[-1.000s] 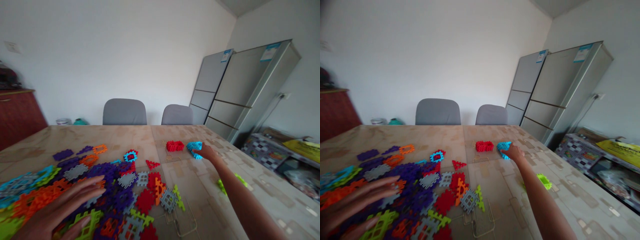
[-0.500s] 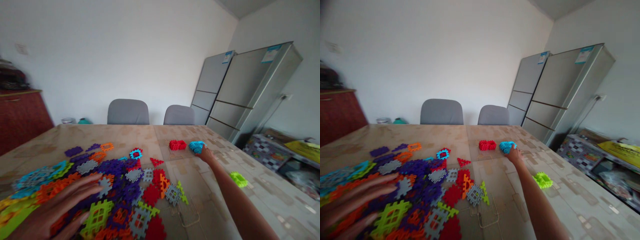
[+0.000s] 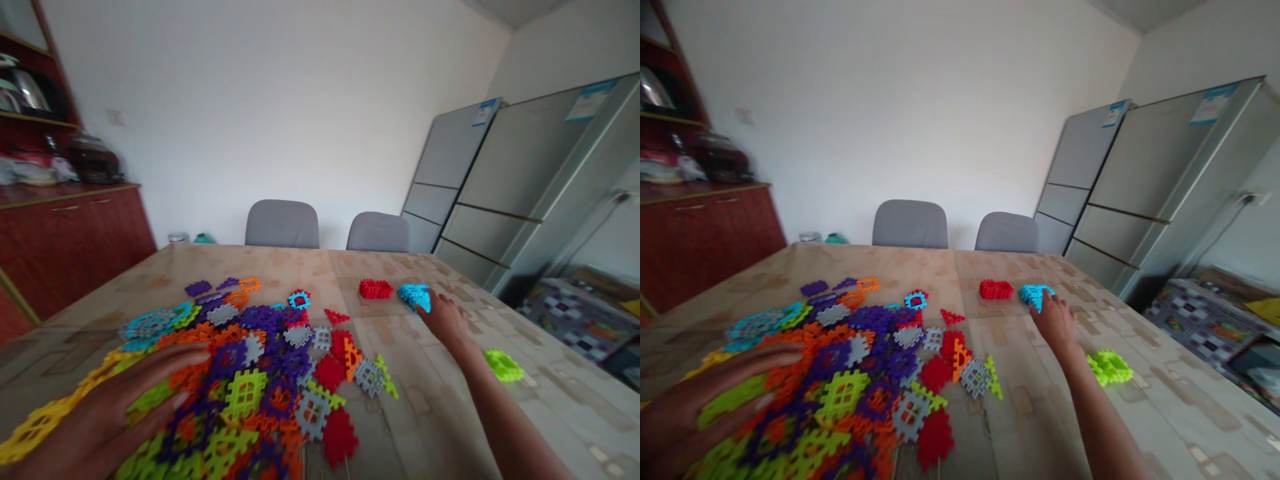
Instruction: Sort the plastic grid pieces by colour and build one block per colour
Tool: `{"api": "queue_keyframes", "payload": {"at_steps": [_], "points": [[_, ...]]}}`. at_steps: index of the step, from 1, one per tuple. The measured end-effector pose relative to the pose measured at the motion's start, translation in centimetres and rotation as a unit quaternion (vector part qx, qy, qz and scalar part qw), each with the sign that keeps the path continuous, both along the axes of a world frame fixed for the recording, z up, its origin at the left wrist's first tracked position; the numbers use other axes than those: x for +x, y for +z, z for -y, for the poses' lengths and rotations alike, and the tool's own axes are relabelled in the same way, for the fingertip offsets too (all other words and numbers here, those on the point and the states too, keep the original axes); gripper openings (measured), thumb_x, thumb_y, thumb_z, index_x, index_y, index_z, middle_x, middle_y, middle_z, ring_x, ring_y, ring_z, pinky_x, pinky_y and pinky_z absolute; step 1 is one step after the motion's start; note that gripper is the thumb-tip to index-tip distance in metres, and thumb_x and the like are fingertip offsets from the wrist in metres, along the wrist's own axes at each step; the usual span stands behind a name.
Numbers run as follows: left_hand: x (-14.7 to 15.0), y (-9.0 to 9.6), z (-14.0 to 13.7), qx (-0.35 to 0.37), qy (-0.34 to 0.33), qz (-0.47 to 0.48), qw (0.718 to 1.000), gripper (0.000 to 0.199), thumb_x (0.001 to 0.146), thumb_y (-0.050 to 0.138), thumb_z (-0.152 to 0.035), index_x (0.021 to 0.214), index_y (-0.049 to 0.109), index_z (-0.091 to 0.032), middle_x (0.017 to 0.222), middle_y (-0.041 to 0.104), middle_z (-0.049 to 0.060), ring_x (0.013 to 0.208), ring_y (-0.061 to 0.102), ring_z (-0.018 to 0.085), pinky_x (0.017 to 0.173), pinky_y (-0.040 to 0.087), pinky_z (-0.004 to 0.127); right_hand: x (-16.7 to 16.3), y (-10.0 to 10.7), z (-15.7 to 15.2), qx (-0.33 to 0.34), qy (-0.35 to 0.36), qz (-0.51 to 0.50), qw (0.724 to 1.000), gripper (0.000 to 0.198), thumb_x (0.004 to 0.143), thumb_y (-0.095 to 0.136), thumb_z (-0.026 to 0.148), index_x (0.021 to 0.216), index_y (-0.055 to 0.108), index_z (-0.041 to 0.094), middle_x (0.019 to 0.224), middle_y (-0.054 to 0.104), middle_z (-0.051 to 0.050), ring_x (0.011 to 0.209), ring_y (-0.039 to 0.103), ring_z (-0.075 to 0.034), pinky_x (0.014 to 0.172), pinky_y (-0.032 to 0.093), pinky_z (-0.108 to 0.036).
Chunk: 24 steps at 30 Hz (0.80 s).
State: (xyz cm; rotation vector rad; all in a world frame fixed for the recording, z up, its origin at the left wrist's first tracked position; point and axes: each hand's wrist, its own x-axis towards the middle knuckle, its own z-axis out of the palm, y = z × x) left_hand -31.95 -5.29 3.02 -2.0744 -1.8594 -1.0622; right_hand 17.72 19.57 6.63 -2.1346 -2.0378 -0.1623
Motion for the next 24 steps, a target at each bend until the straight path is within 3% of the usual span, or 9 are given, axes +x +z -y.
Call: {"api": "queue_keyframes", "payload": {"at_steps": [3,6,9,11,14,18,24], "points": [[-0.4,1.0,0.4,-0.035,-0.038,-0.015,0.999,0.031,0.096,0.059,-0.05,0.127,0.064,-0.045,0.131,0.069,-0.016,0.115,0.071,0.022,0.101,0.056,0.035,-2.6,-0.5,3.5,-0.035,0.107,-0.032,0.993,0.047,0.097,0.05,0.037,0.142,0.057,0.026,0.12,0.074,-0.015,0.111,0.07,-0.036,0.092,0.056,-0.046],[-0.7,1.8,0.8,-0.052,-0.05,-0.032,0.997,0.033,0.096,0.06,-0.046,0.126,0.067,-0.036,0.129,0.072,-0.01,0.112,0.073,0.022,0.098,0.057,0.03,-5.3,-2.4,7.7,-0.083,0.212,-0.063,0.972,0.043,0.093,0.053,0.038,0.133,0.065,0.029,0.113,0.078,-0.009,0.103,0.074,-0.03,0.087,0.06,-0.038],[-1.0,1.5,1.4,-0.061,-0.041,-0.032,0.997,0.035,0.099,0.055,-0.048,0.127,0.069,-0.031,0.13,0.072,-0.003,0.115,0.071,0.023,0.101,0.055,0.03,-7.2,-4.4,11.6,-0.098,0.276,-0.085,0.952,0.05,0.09,0.055,0.041,0.138,0.063,0.029,0.136,0.068,-0.01,0.124,0.064,-0.031,0.104,0.054,-0.042],[-1.0,0.6,1.7,-0.079,-0.042,-0.03,0.996,0.036,0.1,0.054,-0.05,0.128,0.069,-0.032,0.132,0.072,-0.001,0.117,0.07,0.022,0.104,0.053,0.029,-8.2,-5.0,13.7,-0.1,0.299,-0.106,0.943,0.049,0.091,0.055,0.04,0.138,0.064,0.031,0.14,0.064,-0.01,0.129,0.06,-0.032,0.11,0.049,-0.047],[-0.7,-0.9,2.0,-0.114,-0.068,-0.033,0.991,0.035,0.101,0.054,-0.048,0.128,0.069,-0.032,0.131,0.072,0.001,0.118,0.07,0.023,0.104,0.053,0.031,-10.0,-4.5,15.8,-0.117,0.341,-0.125,0.924,0.045,0.094,0.053,0.034,0.137,0.064,0.026,0.141,0.064,-0.012,0.13,0.059,-0.032,0.112,0.046,-0.051],[0.0,-2.3,2.4,-0.13,-0.108,-0.05,0.984,0.035,0.101,0.057,-0.041,0.135,0.064,-0.036,0.138,0.067,0.002,0.126,0.064,0.025,0.106,0.053,0.037,-12.7,-3.1,17.6,-0.151,0.441,-0.141,0.873,0.042,0.097,0.049,0.02,0.136,0.064,0.017,0.142,0.062,-0.015,0.13,0.058,-0.029,0.111,0.047,-0.045],[0.0,-1.0,2.3,-0.124,-0.136,-0.057,0.981,0.032,0.102,0.056,-0.034,0.133,0.065,-0.036,0.132,0.07,0.0,0.122,0.067,0.022,0.104,0.053,0.032,-13.4,-2.2,18.4,-0.131,0.526,-0.172,0.822,0.036,0.097,0.047,0.012,0.126,0.068,0.018,0.128,0.069,-0.014,0.119,0.064,-0.025,0.104,0.053,-0.04]]}}
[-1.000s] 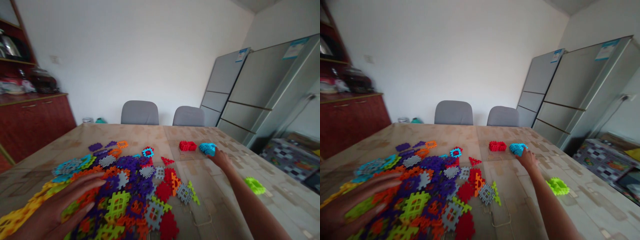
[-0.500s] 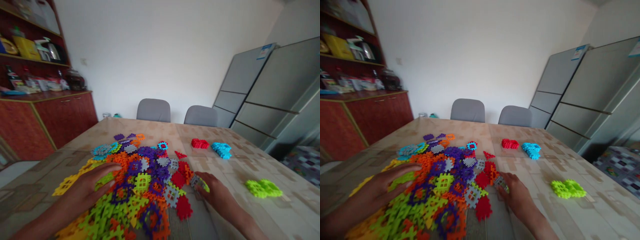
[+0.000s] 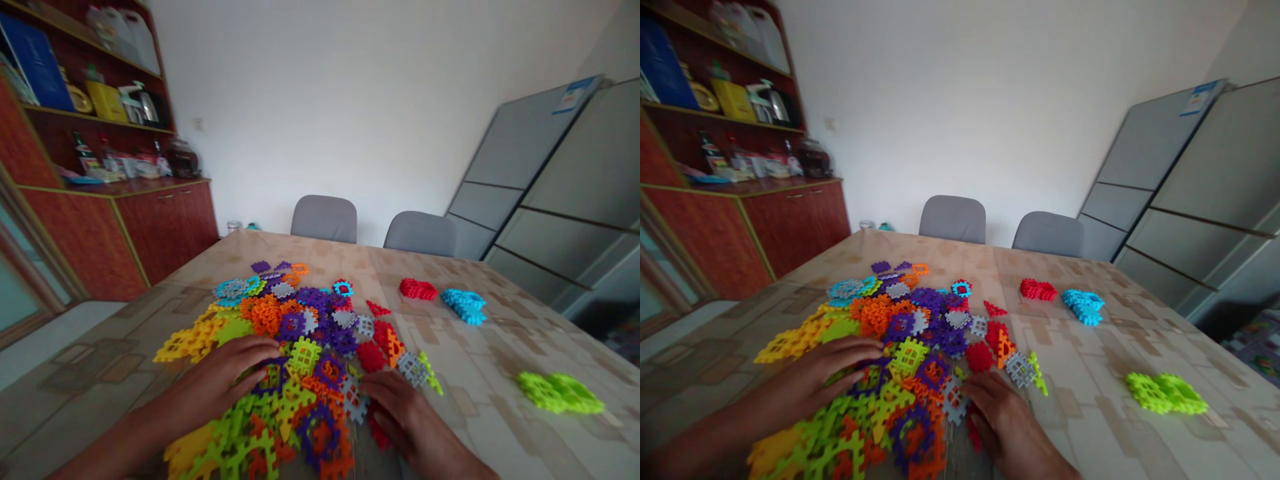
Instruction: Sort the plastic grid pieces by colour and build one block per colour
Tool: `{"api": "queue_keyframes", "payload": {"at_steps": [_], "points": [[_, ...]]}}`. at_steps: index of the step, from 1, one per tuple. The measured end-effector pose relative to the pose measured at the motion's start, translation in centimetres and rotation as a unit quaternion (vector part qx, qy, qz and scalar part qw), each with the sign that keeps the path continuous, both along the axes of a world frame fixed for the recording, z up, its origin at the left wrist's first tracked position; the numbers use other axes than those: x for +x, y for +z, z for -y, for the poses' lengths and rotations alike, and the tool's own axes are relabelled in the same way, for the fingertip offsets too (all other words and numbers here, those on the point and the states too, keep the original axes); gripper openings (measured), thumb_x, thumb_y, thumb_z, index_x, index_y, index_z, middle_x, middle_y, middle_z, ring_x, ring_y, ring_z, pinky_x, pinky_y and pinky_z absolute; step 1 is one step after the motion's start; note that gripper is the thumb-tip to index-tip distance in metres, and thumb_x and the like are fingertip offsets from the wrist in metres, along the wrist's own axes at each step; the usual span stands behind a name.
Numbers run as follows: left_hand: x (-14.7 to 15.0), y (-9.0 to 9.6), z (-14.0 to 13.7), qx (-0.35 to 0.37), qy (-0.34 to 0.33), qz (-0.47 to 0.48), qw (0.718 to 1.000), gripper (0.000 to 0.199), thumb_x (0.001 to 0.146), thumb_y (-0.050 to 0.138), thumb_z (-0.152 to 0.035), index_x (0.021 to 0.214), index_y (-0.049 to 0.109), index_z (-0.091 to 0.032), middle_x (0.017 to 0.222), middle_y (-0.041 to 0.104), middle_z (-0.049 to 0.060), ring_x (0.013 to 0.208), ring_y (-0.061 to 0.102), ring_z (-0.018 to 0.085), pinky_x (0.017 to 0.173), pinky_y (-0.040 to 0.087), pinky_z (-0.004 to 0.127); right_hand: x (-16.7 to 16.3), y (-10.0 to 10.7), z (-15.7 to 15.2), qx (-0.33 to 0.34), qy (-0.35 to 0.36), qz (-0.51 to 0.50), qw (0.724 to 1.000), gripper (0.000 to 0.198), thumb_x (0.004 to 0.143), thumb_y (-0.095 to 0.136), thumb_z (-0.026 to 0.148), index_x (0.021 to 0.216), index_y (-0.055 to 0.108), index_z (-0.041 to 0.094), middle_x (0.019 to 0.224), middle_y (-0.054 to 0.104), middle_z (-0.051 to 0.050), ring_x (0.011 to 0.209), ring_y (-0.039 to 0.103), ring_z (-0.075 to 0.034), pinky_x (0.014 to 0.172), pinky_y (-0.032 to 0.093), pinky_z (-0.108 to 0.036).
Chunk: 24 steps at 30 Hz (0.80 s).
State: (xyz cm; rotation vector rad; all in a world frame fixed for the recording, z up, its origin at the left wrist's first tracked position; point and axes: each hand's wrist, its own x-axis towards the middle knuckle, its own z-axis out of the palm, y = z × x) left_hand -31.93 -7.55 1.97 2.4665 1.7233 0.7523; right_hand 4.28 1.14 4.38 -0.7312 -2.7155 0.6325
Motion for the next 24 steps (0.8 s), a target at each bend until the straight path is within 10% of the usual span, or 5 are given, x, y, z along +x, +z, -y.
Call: {"api": "queue_keyframes", "payload": {"at_steps": [12,24], "points": [[0.1,0.6,-2.0,0.041,0.066,0.003,0.997,0.043,0.102,0.051,-0.036,0.144,0.055,-0.028,0.147,0.06,0.005,0.132,0.058,0.027,0.113,0.046,0.038,4.4,-6.1,-6.0,0.176,-0.202,-0.119,0.956,0.041,0.096,0.048,0.025,0.13,0.066,0.011,0.133,0.066,-0.023,0.121,0.063,-0.037,0.098,0.055,-0.059],[2.2,0.6,-4.6,0.008,0.005,-0.005,1.0,0.034,0.097,0.051,-0.022,0.126,0.068,-0.026,0.129,0.069,0.008,0.118,0.066,0.027,0.104,0.053,0.04,2.6,-3.5,-3.3,-0.04,-0.1,-0.064,0.992,0.046,0.102,0.049,0.033,0.146,0.053,0.02,0.146,0.058,-0.015,0.136,0.055,-0.027,0.115,0.044,-0.048]]}}
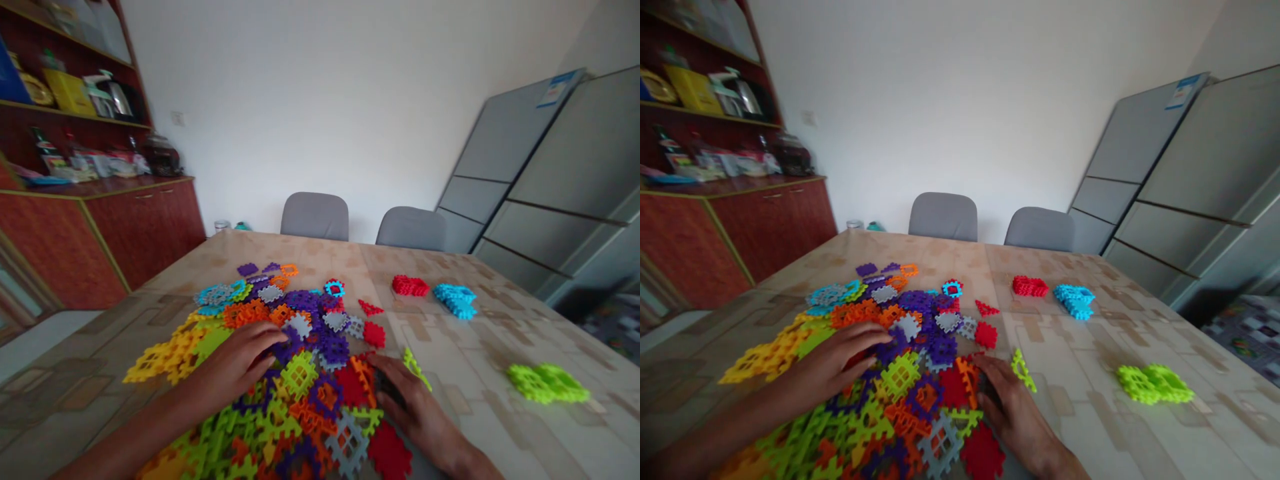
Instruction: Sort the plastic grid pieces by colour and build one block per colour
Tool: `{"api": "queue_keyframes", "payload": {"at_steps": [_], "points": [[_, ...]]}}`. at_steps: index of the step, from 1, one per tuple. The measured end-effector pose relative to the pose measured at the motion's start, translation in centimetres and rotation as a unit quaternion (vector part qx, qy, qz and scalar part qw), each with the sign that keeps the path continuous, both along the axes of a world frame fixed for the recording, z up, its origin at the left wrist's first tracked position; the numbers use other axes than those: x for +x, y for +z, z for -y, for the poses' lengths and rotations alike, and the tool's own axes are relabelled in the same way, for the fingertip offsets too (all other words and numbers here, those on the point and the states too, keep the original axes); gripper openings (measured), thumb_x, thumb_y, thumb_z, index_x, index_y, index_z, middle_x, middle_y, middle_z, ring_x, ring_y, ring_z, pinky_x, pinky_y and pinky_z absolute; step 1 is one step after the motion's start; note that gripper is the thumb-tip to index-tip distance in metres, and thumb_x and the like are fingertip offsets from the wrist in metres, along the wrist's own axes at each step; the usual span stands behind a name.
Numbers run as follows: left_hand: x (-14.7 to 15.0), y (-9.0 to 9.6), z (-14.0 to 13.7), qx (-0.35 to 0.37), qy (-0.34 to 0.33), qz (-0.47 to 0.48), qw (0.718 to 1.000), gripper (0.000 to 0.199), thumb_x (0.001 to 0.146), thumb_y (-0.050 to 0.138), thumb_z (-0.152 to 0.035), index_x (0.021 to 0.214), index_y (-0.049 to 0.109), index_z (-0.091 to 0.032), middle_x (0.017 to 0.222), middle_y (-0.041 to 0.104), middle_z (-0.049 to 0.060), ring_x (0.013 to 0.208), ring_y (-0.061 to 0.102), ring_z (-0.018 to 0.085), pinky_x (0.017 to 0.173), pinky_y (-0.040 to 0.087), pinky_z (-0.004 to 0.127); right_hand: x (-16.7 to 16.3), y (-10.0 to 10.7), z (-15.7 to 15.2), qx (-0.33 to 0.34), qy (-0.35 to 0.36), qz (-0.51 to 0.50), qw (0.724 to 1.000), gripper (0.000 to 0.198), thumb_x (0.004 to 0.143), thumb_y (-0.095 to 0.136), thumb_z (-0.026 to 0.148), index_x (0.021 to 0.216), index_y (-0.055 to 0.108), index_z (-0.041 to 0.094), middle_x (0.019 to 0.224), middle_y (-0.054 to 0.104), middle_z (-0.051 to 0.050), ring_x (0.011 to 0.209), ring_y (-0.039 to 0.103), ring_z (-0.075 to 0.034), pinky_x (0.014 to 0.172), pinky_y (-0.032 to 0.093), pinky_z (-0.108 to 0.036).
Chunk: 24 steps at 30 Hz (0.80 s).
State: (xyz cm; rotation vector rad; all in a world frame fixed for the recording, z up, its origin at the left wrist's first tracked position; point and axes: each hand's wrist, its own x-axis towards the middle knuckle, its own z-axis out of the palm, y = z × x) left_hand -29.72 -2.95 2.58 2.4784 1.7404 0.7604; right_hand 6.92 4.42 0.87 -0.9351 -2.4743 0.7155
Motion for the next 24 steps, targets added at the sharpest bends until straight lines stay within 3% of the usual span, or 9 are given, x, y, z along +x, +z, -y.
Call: {"api": "queue_keyframes", "payload": {"at_steps": [5,11,14,19,24], "points": [[-0.5,0.2,0.6,0.028,0.011,0.005,1.0,0.03,0.099,0.05,-0.026,0.123,0.069,-0.027,0.123,0.071,0.006,0.113,0.068,0.024,0.1,0.055,0.034,0.2,-0.3,-0.7,0.021,-0.046,-0.028,0.998,0.036,0.103,0.045,0.032,0.132,0.063,0.02,0.132,0.067,-0.015,0.123,0.063,-0.028,0.107,0.051,-0.048],[0.0,-0.1,0.8,0.005,0.018,-0.011,1.0,0.053,0.099,0.051,-0.025,0.152,0.045,-0.028,0.157,0.047,0.009,0.14,0.047,0.031,0.115,0.04,0.05,-0.4,0.3,0.5,0.077,0.007,-0.008,0.997,0.054,0.099,0.057,0.04,0.149,0.05,0.02,0.149,0.055,-0.018,0.138,0.05,-0.033,0.114,0.042,-0.056],[0.2,-0.2,0.8,-0.025,0.01,-0.009,1.0,0.045,0.097,0.056,-0.027,0.142,0.057,-0.025,0.147,0.057,0.011,0.134,0.052,0.033,0.112,0.043,0.051,-1.1,1.2,1.6,0.077,0.067,0.035,0.994,0.061,0.096,0.061,0.037,0.153,0.046,0.02,0.155,0.049,-0.018,0.144,0.044,-0.034,0.117,0.038,-0.057],[0.2,0.8,1.0,-0.03,0.0,-0.013,0.999,0.039,0.091,0.062,-0.024,0.129,0.067,-0.027,0.125,0.069,0.008,0.119,0.062,0.029,0.105,0.049,0.042,-1.8,2.2,2.6,0.049,0.138,0.037,0.989,0.054,0.096,0.058,0.023,0.15,0.049,0.023,0.15,0.055,-0.014,0.139,0.049,-0.027,0.116,0.042,-0.048],[-0.3,1.9,1.5,-0.012,0.014,0.012,1.0,0.034,0.1,0.048,-0.031,0.126,0.069,-0.026,0.119,0.073,0.007,0.112,0.067,0.026,0.099,0.052,0.038,-1.6,1.7,2.0,0.063,0.093,-0.021,0.993,0.038,0.102,0.052,0.022,0.139,0.058,0.023,0.136,0.065,-0.013,0.126,0.06,-0.025,0.107,0.051,-0.042]]}}
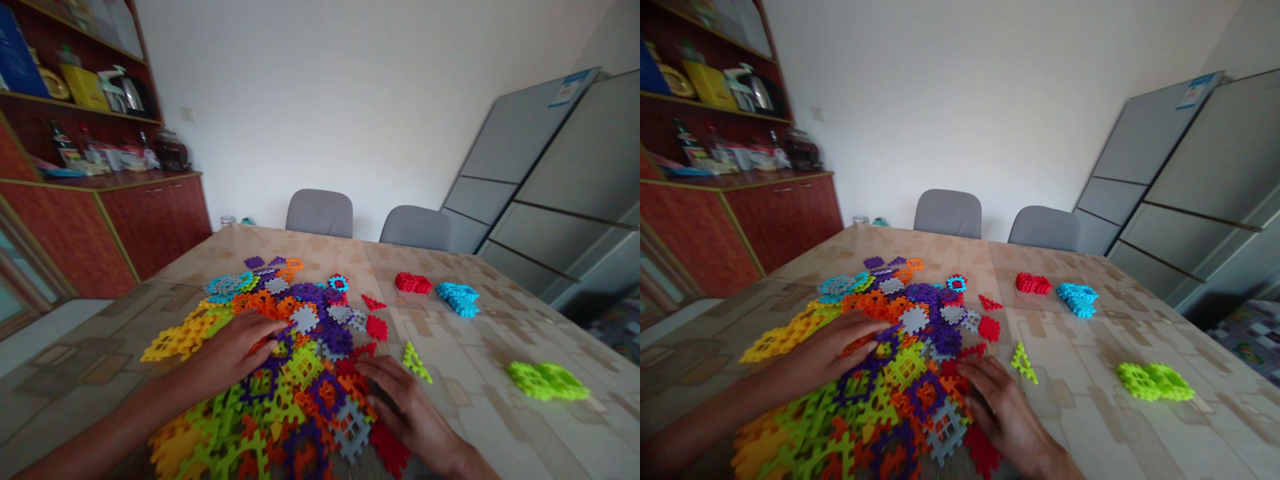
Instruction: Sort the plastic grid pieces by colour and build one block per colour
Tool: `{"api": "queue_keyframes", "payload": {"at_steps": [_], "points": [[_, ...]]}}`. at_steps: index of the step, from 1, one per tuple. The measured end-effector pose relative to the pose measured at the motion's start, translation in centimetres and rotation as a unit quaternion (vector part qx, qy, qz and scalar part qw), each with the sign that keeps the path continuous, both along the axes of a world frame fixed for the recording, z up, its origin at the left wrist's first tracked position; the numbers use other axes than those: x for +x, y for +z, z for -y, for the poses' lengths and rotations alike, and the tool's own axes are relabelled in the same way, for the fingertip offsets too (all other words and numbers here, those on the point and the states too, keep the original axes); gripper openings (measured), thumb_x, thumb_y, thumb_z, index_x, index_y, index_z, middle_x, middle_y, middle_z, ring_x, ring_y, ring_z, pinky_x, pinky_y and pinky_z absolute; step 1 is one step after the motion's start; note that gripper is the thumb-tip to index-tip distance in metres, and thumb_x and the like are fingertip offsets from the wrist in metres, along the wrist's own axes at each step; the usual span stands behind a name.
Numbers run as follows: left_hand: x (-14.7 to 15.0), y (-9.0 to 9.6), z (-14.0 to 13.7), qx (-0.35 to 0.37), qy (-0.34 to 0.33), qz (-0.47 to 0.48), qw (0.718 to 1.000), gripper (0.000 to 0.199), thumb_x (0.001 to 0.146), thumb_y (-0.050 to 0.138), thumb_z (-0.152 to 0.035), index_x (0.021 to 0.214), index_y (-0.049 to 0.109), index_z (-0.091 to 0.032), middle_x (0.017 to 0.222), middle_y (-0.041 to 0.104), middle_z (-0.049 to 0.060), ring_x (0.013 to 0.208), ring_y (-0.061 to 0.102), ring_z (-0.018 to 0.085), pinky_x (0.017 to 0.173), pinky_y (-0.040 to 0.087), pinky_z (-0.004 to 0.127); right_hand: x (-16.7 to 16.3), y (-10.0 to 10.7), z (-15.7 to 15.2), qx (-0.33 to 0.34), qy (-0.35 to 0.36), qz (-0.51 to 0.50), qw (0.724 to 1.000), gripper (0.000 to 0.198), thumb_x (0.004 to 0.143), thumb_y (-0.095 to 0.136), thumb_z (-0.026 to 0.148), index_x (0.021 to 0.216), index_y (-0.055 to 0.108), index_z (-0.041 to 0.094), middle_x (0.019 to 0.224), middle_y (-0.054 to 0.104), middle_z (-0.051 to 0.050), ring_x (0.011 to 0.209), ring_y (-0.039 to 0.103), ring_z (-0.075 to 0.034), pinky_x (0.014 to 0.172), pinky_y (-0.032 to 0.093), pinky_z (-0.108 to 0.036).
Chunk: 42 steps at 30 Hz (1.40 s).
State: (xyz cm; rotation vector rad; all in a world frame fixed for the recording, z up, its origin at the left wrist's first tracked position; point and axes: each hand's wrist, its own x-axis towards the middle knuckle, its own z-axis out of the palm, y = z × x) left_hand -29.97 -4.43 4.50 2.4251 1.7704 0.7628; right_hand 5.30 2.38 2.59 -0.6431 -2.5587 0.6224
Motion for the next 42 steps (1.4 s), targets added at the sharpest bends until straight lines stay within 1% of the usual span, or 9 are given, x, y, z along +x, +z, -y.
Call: {"api": "queue_keyframes", "payload": {"at_steps": [4,8,12,17,22,26,30,36,42], "points": [[-0.2,0.3,-0.1,-0.002,0.034,0.026,0.999,0.038,0.101,0.043,-0.036,0.127,0.069,-0.026,0.118,0.076,0.006,0.107,0.071,0.027,0.094,0.055,0.038,0.1,-0.4,-0.5,0.012,-0.031,-0.03,0.999,0.031,0.102,0.049,0.02,0.128,0.064,0.021,0.118,0.072,-0.013,0.109,0.068,-0.025,0.094,0.058,-0.04],[-0.3,0.3,-0.3,-0.013,0.037,0.036,0.999,0.037,0.101,0.043,-0.033,0.126,0.069,-0.026,0.123,0.076,0.004,0.11,0.072,0.025,0.095,0.056,0.036,0.1,-0.4,-0.6,0.015,-0.03,-0.039,0.999,0.029,0.101,0.049,0.019,0.123,0.067,0.022,0.113,0.073,-0.012,0.103,0.069,-0.024,0.089,0.059,-0.037],[-0.3,0.1,-0.4,-0.012,0.018,0.035,0.999,0.033,0.098,0.046,-0.029,0.117,0.073,-0.027,0.116,0.078,0.003,0.106,0.073,0.022,0.093,0.057,0.033,0.5,-0.8,-1.2,0.021,-0.047,-0.046,0.998,0.031,0.101,0.048,0.019,0.125,0.067,0.024,0.119,0.073,-0.012,0.108,0.068,-0.025,0.094,0.057,-0.041],[-0.6,-0.1,-0.7,0.007,0.025,0.03,0.999,0.037,0.099,0.044,-0.028,0.128,0.068,-0.024,0.132,0.071,0.007,0.122,0.065,0.026,0.108,0.049,0.041,1.3,-1.8,-2.1,0.024,-0.112,-0.019,0.993,0.033,0.098,0.05,0.023,0.127,0.067,0.021,0.129,0.07,-0.014,0.121,0.064,-0.03,0.105,0.051,-0.052],[0.0,-0.2,-1.8,0.01,0.02,0.016,1.0,0.037,0.099,0.048,-0.029,0.131,0.065,-0.025,0.136,0.068,0.007,0.124,0.064,0.026,0.11,0.048,0.041,0.8,-1.5,-2.0,-0.03,-0.073,-0.032,0.996,0.033,0.101,0.046,0.024,0.127,0.066,0.023,0.124,0.072,-0.012,0.115,0.067,-0.026,0.099,0.056,-0.044],[1.3,0.1,-3.2,0.013,0.02,-0.004,1.0,0.038,0.095,0.056,-0.027,0.131,0.065,-0.021,0.137,0.066,0.011,0.126,0.061,0.03,0.111,0.045,0.046,-0.2,-0.3,-3.2,-0.021,-0.065,-0.036,0.997,0.029,0.099,0.049,0.022,0.12,0.068,0.022,0.117,0.074,-0.012,0.109,0.069,-0.026,0.094,0.058,-0.043],[2.5,0.1,-4.5,0.004,0.019,-0.019,1.0,0.042,0.092,0.063,-0.027,0.134,0.063,-0.021,0.14,0.063,0.013,0.129,0.058,0.033,0.112,0.043,0.049,-1.6,0.5,-6.0,-0.002,-0.045,-0.021,0.999,0.03,0.096,0.051,0.016,0.119,0.069,0.021,0.114,0.074,-0.012,0.11,0.069,-0.027,0.094,0.057,-0.045],[1.8,-1.5,-4.5,-0.025,0.004,-0.016,1.0,0.038,0.092,0.064,-0.025,0.13,0.066,-0.024,0.138,0.065,0.01,0.131,0.057,0.031,0.114,0.041,0.047,-3.9,1.1,-8.1,0.01,-0.024,-0.015,1.0,0.042,0.092,0.049,0.007,0.129,0.065,0.02,0.13,0.069,-0.013,0.122,0.064,-0.026,0.104,0.051,-0.049],[0.4,-1.1,-4.6,-0.056,-0.026,0.01,0.998,0.039,0.097,0.054,-0.027,0.135,0.063,-0.025,0.134,0.068,0.008,0.124,0.062,0.026,0.107,0.047,0.038,-3.6,1.8,-6.1,-0.018,0.009,0.016,1.0,0.029,0.097,0.051,0.011,0.116,0.07,0.022,0.103,0.076,-0.006,0.095,0.071,-0.021,0.084,0.057,-0.034]]}}
